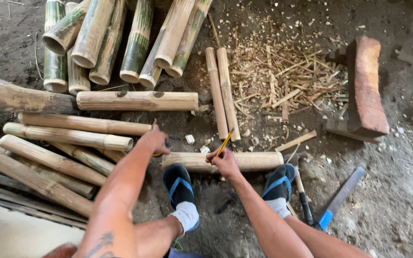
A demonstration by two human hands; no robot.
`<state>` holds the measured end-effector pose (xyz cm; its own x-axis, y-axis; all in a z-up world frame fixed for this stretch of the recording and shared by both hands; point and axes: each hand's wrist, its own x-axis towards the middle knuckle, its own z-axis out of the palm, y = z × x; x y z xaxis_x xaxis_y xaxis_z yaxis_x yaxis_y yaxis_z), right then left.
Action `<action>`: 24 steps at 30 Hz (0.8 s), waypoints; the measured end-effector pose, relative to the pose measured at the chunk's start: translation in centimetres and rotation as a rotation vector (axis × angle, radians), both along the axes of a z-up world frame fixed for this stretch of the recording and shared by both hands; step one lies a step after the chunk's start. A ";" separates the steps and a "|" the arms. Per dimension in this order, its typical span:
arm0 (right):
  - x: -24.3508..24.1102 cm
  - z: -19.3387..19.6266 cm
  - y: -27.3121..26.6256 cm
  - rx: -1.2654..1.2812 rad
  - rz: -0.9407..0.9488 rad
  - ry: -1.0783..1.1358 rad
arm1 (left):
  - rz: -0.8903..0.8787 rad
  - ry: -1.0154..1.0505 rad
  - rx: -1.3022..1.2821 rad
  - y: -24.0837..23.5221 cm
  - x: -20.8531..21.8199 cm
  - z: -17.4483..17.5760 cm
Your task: The person uses a hammer and chisel to carve holes into bamboo poles. They measure and mark the bamboo with a tape measure and pencil, then strike the chisel to remove material and form circular openings.
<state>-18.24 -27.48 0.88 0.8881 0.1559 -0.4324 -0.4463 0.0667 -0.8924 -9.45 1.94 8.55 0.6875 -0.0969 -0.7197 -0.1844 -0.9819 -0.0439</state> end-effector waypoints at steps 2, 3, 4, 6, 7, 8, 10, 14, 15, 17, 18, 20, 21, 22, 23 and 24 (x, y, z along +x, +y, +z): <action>-0.7 0.6 -1.0 0.032 -0.026 -0.014 | 0.034 -0.031 -0.215 -1.3 -0.4 2.8; -0.8 1.2 -1.1 0.048 -0.040 -0.043 | -0.017 -0.064 -0.311 -2.6 -0.5 3.7; -0.9 2.2 -1.1 0.064 -0.055 -0.072 | -0.069 -0.095 -0.408 -4.2 -0.5 4.4; -2.2 4.7 -1.9 -0.011 -0.031 -0.135 | -0.080 -0.044 -0.522 -7.1 -1.8 5.4; -2.5 6.3 -2.6 -0.052 -0.018 -0.174 | -0.047 0.022 -0.534 -8.9 -2.1 6.0; -2.9 7.9 -3.4 -0.052 0.010 -0.206 | -0.015 0.087 -0.544 -10.7 -2.4 6.5; -3.9 10.6 -4.4 -0.045 0.070 -0.264 | -0.026 0.144 -0.646 -13.5 -3.1 7.0; -4.0 13.4 -8.5 -0.176 0.184 -0.235 | -0.088 0.248 -0.590 -17.6 -3.0 6.6; -4.0 13.0 -9.3 -0.192 0.196 -0.200 | -0.096 0.275 -0.615 -18.3 -3.2 6.2; -3.9 11.1 -11.4 -0.121 0.187 -0.130 | -0.109 0.332 -0.665 -19.7 -3.4 5.1; -3.7 9.5 -12.4 -0.035 0.164 -0.095 | -0.113 0.316 -0.641 -19.7 -2.8 4.5; -3.3 6.0 -15.3 0.063 0.044 0.024 | -0.112 0.293 -0.606 -18.9 -2.1 2.9; -2.3 4.2 -17.1 0.078 -0.056 0.100 | 0.006 0.333 -0.542 -17.6 -1.8 2.0; -1.5 2.3 -19.0 0.092 -0.157 0.175 | 0.122 0.374 -0.474 -15.9 -1.7 1.2; -0.8 0.6 -20.9 0.026 -0.272 0.229 | 0.199 0.376 -0.449 -14.0 -1.7 0.3; -0.4 -1.0 -23.0 -0.042 -0.387 0.283 | 0.275 0.379 -0.424 -11.8 -2.0 -0.6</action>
<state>-18.60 -50.51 -0.11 0.7241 -0.1853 -0.6643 -0.6214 0.2426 -0.7450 -11.47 -9.88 7.98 0.4331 -0.2829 -0.8558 0.1512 -0.9132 0.3784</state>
